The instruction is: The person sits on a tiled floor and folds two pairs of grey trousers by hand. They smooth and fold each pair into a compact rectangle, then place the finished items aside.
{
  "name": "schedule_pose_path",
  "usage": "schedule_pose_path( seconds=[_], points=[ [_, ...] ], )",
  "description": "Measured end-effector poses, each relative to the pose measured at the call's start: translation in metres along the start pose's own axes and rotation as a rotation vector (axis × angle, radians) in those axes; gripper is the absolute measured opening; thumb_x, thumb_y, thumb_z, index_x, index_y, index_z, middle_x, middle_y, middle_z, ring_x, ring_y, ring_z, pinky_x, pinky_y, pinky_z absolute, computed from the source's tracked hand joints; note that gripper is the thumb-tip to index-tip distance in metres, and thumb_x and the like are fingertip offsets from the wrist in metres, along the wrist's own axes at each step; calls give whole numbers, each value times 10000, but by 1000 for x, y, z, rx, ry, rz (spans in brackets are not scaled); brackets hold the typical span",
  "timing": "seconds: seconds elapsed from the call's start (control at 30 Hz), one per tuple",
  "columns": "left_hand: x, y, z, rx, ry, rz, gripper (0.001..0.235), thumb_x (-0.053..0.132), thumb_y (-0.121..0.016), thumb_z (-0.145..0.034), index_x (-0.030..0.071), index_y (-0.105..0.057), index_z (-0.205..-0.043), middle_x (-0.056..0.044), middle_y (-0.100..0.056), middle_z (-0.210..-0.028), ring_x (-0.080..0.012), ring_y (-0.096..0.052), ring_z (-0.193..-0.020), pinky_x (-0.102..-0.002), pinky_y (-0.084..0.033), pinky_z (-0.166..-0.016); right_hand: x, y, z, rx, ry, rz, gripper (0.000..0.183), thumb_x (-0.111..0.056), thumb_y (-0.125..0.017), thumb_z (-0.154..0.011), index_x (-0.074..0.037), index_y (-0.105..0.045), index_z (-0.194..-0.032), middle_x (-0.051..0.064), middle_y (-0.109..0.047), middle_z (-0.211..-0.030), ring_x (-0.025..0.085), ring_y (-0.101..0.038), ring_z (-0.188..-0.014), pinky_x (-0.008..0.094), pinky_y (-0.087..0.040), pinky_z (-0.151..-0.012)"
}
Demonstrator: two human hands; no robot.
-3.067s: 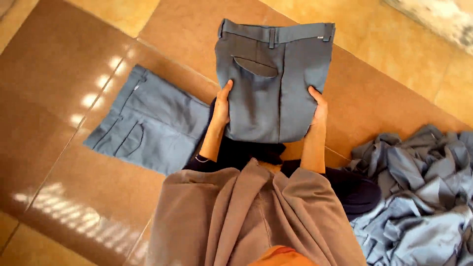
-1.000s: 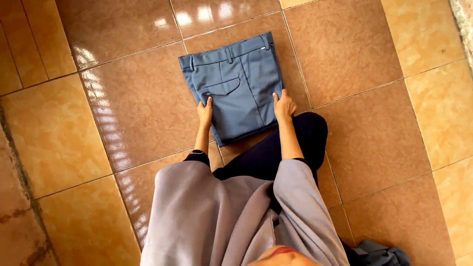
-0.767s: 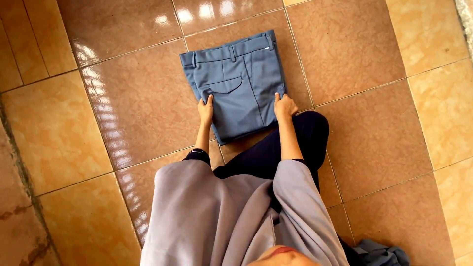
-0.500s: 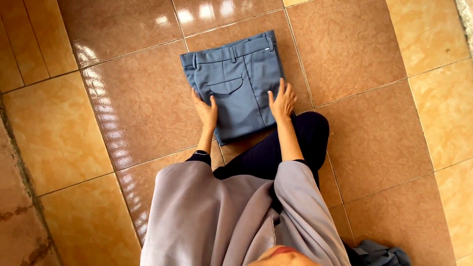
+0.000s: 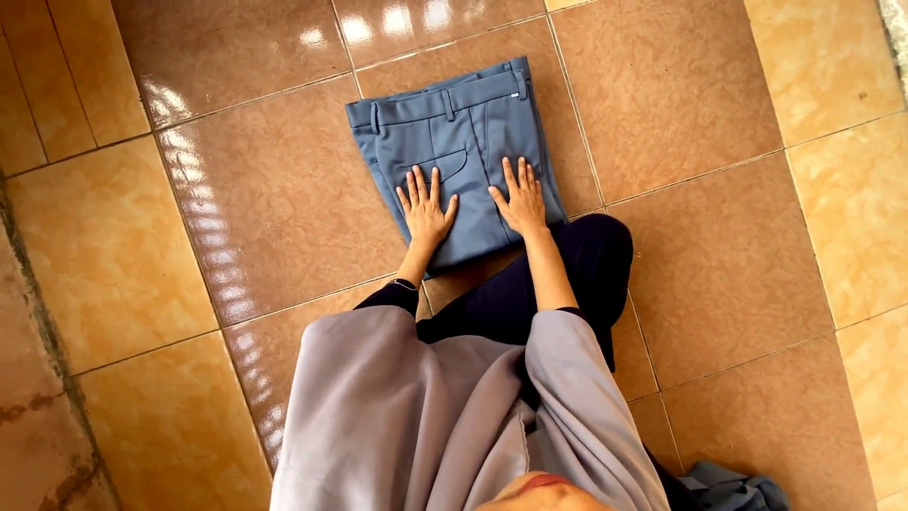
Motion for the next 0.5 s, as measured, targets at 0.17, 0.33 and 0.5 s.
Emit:
schedule_pose_path(
  seconds=[0.17, 0.33, 0.5],
  points=[
    [-4, -9, -3, -19, -1, -19, 803, 663, -394, -997, 265, -182, -1661, -165, -82, -1721, -333, -12, -1592, -590, 72, -1245, 2, 0, 0, 45, 17, -17, 751, -635, -376, -1066, -263, -150, -1678, 219, -191, -1690, 399, -208, -1560, 596, -283, -1213],
    [-4, -9, -2, -14, -1, -24, 800, 658, -398, -999, 262, -184, -1661, -170, -85, -1720, -335, -13, -1592, -593, 69, -1244, 3, -1, 0, 78, 34, -37, 756, -640, -396, -1061, -259, -177, -1676, 229, -224, -1678, 409, -239, -1547, 608, -305, -1194],
    [-3, -11, -1, -2, 3, -21, 795, 654, -397, -1000, 259, -191, -1659, -172, -92, -1719, -336, -23, -1593, -602, 52, -1243, 7, -5, -1, 103, 39, -37, 759, -629, -433, -1052, -251, -206, -1671, 240, -255, -1664, 411, -270, -1536, 616, -329, -1177]
  ],
)
Point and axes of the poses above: each hand's wrist, its own z-axis away from the middle knuckle, its own y-axis out of the back of the hand, x = y × z, the point moved 5 cm from there along -z, towards the middle knuckle
